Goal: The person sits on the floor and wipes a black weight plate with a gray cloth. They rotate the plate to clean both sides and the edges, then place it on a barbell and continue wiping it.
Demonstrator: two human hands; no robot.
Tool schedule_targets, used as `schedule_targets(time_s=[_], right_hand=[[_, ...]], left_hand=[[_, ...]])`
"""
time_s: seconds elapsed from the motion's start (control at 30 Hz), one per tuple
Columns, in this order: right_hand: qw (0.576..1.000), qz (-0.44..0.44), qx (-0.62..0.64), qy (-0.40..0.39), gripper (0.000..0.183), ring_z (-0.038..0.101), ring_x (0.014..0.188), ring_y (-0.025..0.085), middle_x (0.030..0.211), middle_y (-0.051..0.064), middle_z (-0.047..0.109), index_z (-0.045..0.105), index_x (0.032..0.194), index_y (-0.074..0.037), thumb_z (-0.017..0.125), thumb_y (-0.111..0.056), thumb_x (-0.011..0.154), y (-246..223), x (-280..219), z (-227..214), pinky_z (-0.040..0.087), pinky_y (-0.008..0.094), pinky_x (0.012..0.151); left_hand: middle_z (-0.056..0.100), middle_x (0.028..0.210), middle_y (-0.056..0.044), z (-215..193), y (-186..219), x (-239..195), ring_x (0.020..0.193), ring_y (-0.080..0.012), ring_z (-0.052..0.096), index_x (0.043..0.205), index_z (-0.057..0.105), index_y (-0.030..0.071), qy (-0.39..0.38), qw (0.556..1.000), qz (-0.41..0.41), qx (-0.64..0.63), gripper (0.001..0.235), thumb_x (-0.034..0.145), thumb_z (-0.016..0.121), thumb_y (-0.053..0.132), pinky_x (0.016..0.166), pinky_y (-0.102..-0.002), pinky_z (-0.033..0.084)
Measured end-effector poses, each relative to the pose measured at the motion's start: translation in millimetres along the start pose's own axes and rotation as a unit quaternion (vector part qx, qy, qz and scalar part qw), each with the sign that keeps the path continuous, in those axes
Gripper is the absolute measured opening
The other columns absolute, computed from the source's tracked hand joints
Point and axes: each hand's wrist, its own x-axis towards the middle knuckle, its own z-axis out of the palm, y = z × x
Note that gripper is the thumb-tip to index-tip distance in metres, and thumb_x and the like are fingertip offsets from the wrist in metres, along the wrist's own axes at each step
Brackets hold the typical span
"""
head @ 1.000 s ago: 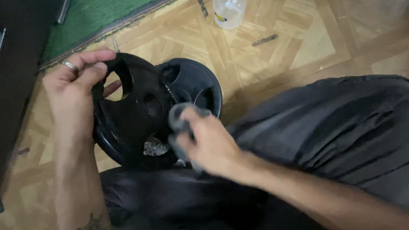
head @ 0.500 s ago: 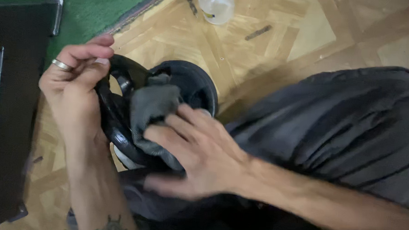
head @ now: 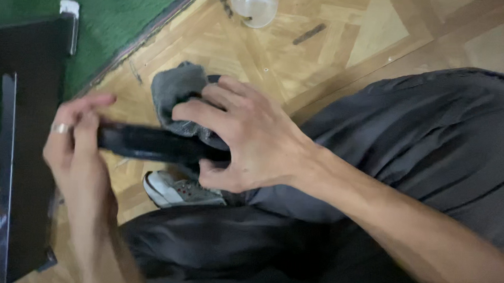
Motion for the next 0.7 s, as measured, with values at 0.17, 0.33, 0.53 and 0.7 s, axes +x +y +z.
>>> schedule_targets(time_s=[0.17,0.33,0.53,0.7], right_hand=[[1.000,0.006,-0.025,-0.003,0.047,0.059,0.093,0.030,0.104,0.014,0.061,0.057,0.125,-0.009,0.066,-0.025,0.082,16,-1,-5,0.051,0.044,0.084],[0.994,0.108,-0.003,0.021,0.054,0.067,0.115,0.034,0.137,0.017,0.063,0.049,0.138,-0.012,0.072,-0.004,0.090,26,0,0,0.056,0.041,0.085],[0.971,0.164,0.073,0.161,0.032,0.058,0.089,0.019,0.099,0.004,0.064,0.066,0.109,-0.009,0.061,-0.004,0.078,17,2,2,0.043,0.031,0.081],[0.915,0.235,0.292,0.151,0.035,0.058,0.108,0.018,0.119,0.004,0.064,0.064,0.119,-0.008,0.052,-0.010,0.086,31,-11,16,0.044,0.031,0.094]], left_hand=[[0.068,0.127,-0.009,-17,34,-35,0.109,-0.0222,0.046,0.127,0.068,0.005,-0.089,0.984,0.013,0.154,0.037,0.115,0.041,0.027,0.098,-0.034,0.032],[0.049,0.079,0.003,-14,34,-51,0.070,-0.0065,0.040,0.126,0.074,0.009,-0.057,0.986,-0.134,0.080,0.037,0.094,0.074,0.026,0.063,-0.020,0.031],[0.061,0.090,-0.008,15,65,-58,0.082,-0.0174,0.062,0.107,0.054,0.004,-0.081,0.992,-0.054,0.081,0.029,0.095,0.066,0.027,0.075,-0.030,0.054],[0.066,0.093,-0.008,26,71,-55,0.081,-0.0167,0.063,0.114,0.055,0.005,0.009,0.994,-0.067,0.091,0.028,0.106,0.053,0.031,0.072,-0.033,0.046]])
